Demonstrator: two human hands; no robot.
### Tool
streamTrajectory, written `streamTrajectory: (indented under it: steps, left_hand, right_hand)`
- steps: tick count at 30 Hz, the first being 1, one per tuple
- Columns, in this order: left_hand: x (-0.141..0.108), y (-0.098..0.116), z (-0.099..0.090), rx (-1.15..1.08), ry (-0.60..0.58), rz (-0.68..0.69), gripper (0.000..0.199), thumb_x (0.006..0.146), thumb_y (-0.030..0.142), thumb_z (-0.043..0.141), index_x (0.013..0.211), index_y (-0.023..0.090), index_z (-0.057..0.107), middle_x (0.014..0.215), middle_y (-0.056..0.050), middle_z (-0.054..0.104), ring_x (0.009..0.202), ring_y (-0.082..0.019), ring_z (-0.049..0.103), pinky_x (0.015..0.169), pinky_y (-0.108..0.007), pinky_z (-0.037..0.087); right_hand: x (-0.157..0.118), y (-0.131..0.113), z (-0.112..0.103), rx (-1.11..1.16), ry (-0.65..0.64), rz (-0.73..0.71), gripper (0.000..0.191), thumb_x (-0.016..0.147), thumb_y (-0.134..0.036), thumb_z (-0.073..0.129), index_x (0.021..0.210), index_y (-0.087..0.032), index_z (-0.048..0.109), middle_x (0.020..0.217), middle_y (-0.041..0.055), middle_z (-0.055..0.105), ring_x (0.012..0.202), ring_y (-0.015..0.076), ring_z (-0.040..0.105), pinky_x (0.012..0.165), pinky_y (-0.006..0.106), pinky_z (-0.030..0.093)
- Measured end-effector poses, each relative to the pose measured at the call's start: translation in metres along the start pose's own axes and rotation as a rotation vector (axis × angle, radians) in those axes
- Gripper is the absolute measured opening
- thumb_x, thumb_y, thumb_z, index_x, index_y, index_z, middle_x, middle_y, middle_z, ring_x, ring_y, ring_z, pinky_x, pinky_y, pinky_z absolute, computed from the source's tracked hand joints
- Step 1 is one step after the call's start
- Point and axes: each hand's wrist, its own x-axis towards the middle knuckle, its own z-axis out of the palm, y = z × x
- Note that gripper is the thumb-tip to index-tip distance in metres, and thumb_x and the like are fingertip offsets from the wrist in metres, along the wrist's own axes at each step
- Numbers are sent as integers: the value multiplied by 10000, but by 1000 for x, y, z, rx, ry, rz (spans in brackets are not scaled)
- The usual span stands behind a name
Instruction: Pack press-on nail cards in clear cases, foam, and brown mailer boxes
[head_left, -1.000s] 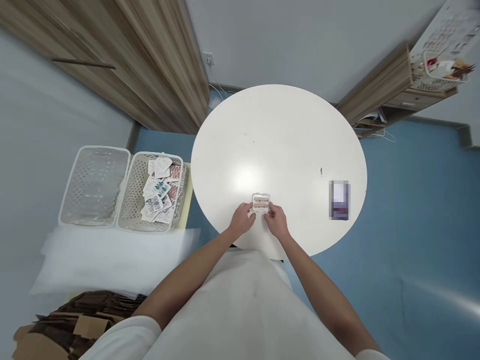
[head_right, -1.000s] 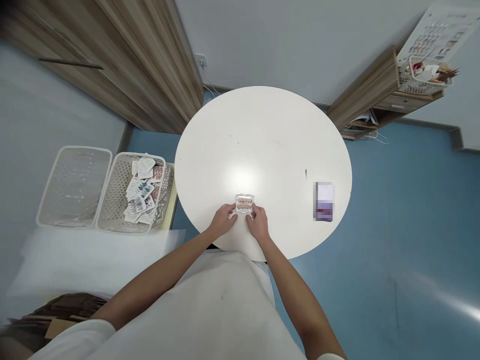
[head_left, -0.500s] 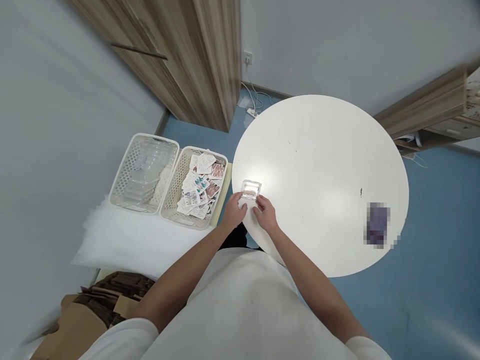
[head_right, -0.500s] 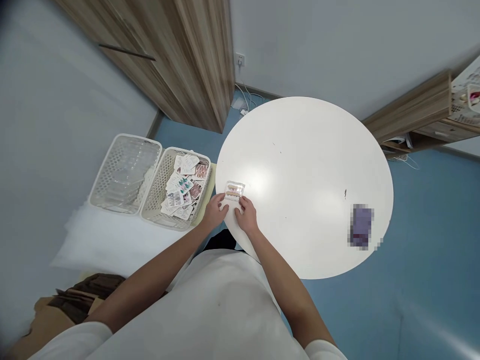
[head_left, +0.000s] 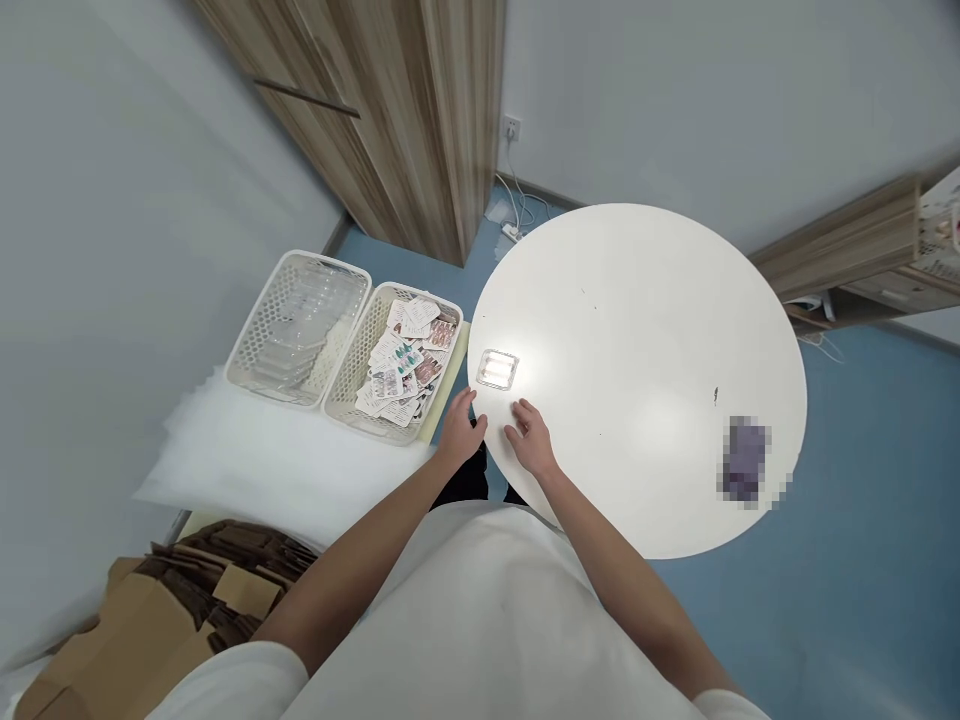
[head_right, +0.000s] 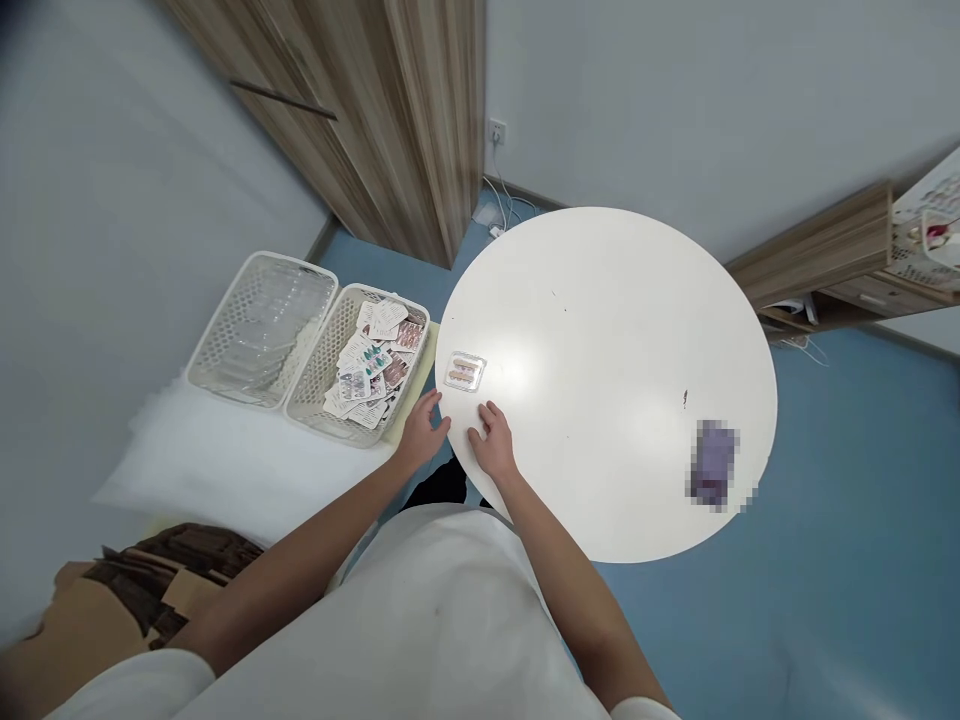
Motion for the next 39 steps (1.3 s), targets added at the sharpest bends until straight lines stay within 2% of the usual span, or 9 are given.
streamTrajectory:
  steps: [5,8,12,15,22,26,31,35,39]
  left_hand:
    - [-40,1,1,-58,68,-32,415,744,241,495,1157,204,483,1251,-89,451,1155,-226,428,917,-368,406]
    - [-66,3,5,-72,117,-88,388,751,249,489,1134,192,500,1195,-92,496,1099,-218,476,867,-366,440]
    - [-101,8,7,-111,148,-163,362,757,288,491,1105,194,524,1125,-81,548,1025,-202,524,825,-345,466]
    - [-124,11,0,-155,146,-174,356,760,333,495,1090,208,541,1111,-75,570,991,-201,547,805,-328,475]
    - [-164,-3,-37,-173,279,-197,354,747,353,505,1060,196,560,1073,-81,602,916,-201,582,743,-321,485]
    - [-191,-25,-65,-174,381,-199,335,720,333,522,1018,190,579,1018,-77,623,858,-188,598,727,-312,483]
    - [-218,-61,-94,-179,462,-247,315,705,317,534,977,170,589,980,-83,633,805,-185,604,735,-319,471]
    - [-221,-81,-103,-199,502,-268,321,696,300,543,982,157,579,1022,-97,617,824,-195,599,747,-325,465]
    - [-208,-82,-107,-316,480,-318,393,681,322,574,1036,154,549,1124,-127,567,894,-215,597,755,-317,466]
  right_hand:
    - [-32,8,-21,92,-19,-13,447,725,-323,523,1159,-224,488,1298,93,397,984,187,562,873,367,451]
    - [-44,10,-33,40,-103,-8,415,729,-334,510,1123,-203,507,1056,83,585,842,179,600,815,390,472]
    - [-53,8,-40,4,-229,-47,349,726,-338,503,1040,-192,553,918,63,634,819,182,600,782,374,476]
    - [-56,2,-36,-9,-295,-89,315,720,-332,500,990,-187,573,827,54,647,799,187,603,750,364,480]
    - [-62,-13,8,-43,-448,-194,307,693,-348,511,942,-184,582,851,62,643,671,169,590,616,325,488]
    - [-73,-25,52,-86,-517,-286,293,691,-351,515,910,-171,591,867,70,641,654,161,575,618,321,481]
    - [-95,-39,103,-152,-693,-338,296,703,-357,511,921,-174,592,870,66,639,700,169,582,622,306,478]
    - [-109,-42,125,-221,-764,-347,289,707,-355,515,919,-174,593,848,53,639,679,156,579,632,307,480]
    - [-110,-42,135,-298,-781,-355,268,708,-340,515,912,-186,595,866,52,638,712,165,585,650,320,482]
